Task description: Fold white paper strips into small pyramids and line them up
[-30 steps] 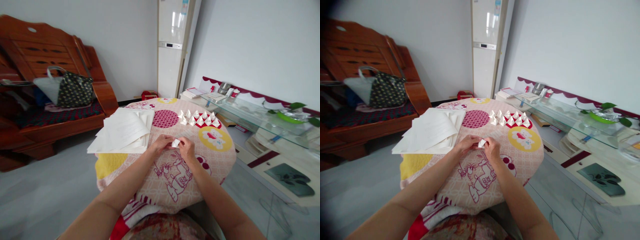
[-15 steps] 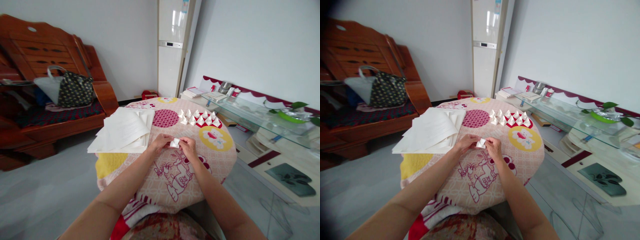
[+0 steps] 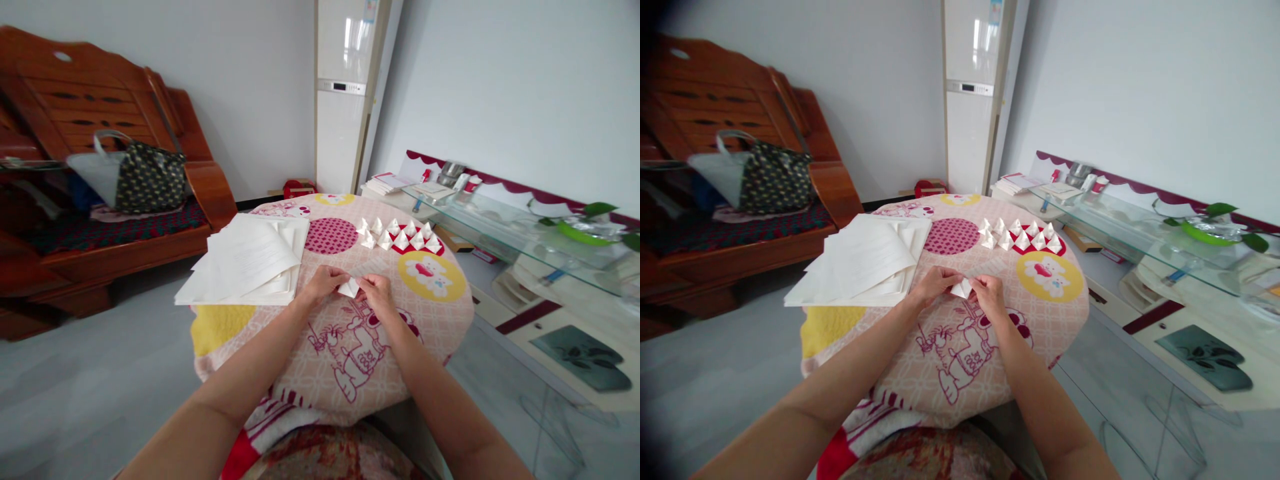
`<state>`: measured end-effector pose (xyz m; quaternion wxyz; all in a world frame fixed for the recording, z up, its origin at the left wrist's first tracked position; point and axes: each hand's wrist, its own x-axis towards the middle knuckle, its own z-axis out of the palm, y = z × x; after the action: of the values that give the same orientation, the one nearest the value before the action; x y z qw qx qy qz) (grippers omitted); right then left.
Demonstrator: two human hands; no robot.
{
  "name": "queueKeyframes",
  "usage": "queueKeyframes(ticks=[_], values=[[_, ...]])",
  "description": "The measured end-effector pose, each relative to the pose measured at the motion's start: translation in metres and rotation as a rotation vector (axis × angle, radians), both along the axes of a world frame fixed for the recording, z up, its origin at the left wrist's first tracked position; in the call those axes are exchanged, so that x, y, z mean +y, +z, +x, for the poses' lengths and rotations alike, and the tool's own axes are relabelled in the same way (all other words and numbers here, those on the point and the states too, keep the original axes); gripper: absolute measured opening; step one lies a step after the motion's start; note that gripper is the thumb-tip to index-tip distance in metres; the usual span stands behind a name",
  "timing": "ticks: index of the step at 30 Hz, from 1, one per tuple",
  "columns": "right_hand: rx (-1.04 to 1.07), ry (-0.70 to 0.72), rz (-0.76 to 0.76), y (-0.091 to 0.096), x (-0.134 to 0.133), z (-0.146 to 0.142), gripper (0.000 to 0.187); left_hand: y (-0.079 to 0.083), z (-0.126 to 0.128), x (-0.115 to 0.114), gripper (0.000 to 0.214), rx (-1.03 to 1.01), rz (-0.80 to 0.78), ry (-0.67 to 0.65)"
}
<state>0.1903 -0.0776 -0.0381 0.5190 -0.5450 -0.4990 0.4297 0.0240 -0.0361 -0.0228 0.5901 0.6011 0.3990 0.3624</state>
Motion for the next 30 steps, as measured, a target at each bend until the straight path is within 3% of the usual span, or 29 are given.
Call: queueKeyframes(ticks=[6,10,15,20,26,30], values=[[-0.145,-0.043,0.080,0.008,-0.006,-0.001,0.029,-0.001,0.002,0.000,0.031,-0.012,-0.048,-0.007],[-0.117,-0.033,0.058,0.008,-0.005,-0.003,0.029,-0.003,0.002,0.002,0.024,-0.008,-0.013,0.053],[0.037,0.048,-0.100,0.007,-0.005,-0.004,0.032,-0.003,0.001,0.005,0.021,-0.040,0.064,0.152],[0.035,0.213,-0.166,0.013,-0.011,-0.003,0.028,-0.003,0.000,0.006,0.020,-0.020,0.114,0.231],[0.039,0.275,-0.155,0.014,-0.012,-0.002,0.026,-0.004,0.002,0.005,0.020,-0.029,0.108,0.226],[0.058,0.270,-0.130,0.012,-0.011,-0.002,0.026,0.001,0.002,0.002,0.036,-0.147,-0.033,0.146]])
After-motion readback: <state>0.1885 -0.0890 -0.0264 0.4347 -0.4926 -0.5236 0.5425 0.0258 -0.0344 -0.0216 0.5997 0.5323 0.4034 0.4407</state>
